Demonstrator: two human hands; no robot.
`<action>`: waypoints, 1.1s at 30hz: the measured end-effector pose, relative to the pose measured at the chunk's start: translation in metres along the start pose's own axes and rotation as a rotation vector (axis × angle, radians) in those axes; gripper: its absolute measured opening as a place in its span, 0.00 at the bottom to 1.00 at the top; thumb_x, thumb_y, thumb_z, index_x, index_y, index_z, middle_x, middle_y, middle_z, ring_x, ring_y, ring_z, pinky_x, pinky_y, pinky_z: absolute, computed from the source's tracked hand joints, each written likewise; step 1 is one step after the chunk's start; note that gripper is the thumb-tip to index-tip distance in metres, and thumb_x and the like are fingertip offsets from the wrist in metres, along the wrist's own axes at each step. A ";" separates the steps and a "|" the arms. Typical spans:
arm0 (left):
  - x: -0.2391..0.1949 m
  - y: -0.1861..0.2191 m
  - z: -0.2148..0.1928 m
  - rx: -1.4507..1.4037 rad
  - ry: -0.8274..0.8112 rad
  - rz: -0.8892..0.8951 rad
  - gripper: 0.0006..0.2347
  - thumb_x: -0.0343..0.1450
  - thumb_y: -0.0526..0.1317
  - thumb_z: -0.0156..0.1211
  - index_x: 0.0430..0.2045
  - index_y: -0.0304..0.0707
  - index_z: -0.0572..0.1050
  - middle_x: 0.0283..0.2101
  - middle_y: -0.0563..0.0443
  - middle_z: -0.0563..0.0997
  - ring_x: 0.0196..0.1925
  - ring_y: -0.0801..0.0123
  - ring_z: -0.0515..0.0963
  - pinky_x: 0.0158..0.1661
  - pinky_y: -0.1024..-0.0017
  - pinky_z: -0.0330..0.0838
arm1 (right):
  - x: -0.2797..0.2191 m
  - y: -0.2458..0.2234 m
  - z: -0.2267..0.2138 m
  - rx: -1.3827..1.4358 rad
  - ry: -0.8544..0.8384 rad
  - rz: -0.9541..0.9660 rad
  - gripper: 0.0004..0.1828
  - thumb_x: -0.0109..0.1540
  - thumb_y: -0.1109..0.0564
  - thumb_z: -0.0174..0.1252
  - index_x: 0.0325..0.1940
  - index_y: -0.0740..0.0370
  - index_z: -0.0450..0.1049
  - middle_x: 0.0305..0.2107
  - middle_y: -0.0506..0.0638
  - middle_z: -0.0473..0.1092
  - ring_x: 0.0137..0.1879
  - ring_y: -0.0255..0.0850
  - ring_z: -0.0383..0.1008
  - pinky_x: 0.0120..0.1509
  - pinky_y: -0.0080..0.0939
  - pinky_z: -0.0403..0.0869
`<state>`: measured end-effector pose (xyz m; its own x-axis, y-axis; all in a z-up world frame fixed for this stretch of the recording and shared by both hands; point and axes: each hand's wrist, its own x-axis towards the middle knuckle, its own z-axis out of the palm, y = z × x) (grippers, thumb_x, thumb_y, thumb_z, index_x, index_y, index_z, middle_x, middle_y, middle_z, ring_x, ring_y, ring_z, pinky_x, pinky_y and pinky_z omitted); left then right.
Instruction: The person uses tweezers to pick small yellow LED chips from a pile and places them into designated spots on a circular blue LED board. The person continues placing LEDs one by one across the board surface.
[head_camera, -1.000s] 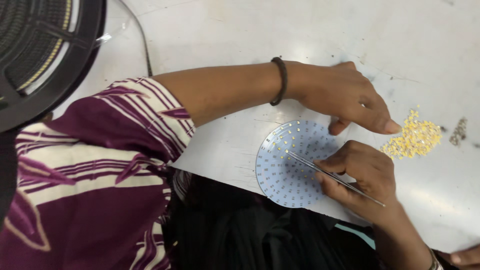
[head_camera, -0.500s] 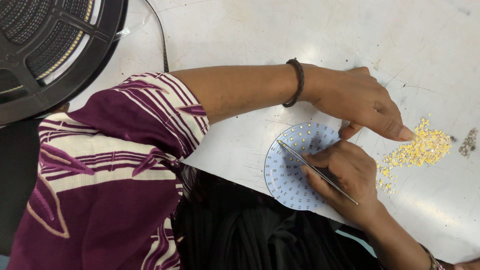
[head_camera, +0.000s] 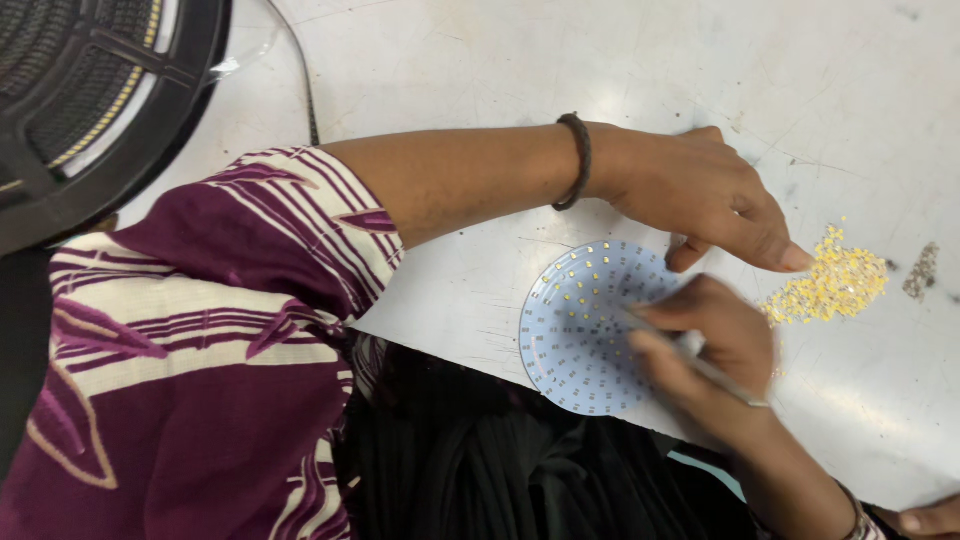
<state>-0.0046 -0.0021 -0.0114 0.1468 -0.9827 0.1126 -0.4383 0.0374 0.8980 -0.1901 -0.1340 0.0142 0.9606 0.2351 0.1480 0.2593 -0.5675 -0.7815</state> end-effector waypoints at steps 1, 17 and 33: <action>-0.001 0.001 0.000 -0.010 0.007 -0.009 0.34 0.69 0.75 0.35 0.41 0.53 0.84 0.17 0.60 0.85 0.32 0.79 0.87 0.65 0.57 0.58 | -0.008 0.005 -0.007 0.109 0.091 0.061 0.11 0.64 0.56 0.67 0.40 0.64 0.73 0.27 0.50 0.72 0.31 0.33 0.69 0.36 0.34 0.66; 0.000 0.006 0.001 -0.022 0.010 -0.103 0.40 0.64 0.79 0.34 0.50 0.52 0.81 0.17 0.57 0.84 0.35 0.75 0.90 0.52 0.59 0.75 | -0.141 0.022 0.010 0.677 0.780 0.248 0.11 0.70 0.58 0.62 0.39 0.68 0.70 0.29 0.55 0.72 0.28 0.32 0.63 0.36 0.34 0.64; 0.002 0.008 -0.002 0.003 0.009 -0.080 0.41 0.65 0.79 0.34 0.52 0.48 0.80 0.17 0.56 0.85 0.35 0.74 0.91 0.50 0.60 0.77 | -0.133 0.025 0.016 0.502 0.766 0.249 0.12 0.69 0.60 0.64 0.39 0.72 0.71 0.25 0.55 0.70 0.28 0.34 0.67 0.37 0.31 0.67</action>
<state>-0.0064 -0.0033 -0.0034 0.1899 -0.9808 0.0442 -0.4277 -0.0421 0.9029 -0.3134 -0.1670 -0.0345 0.8329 -0.5299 0.1596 0.1358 -0.0838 -0.9872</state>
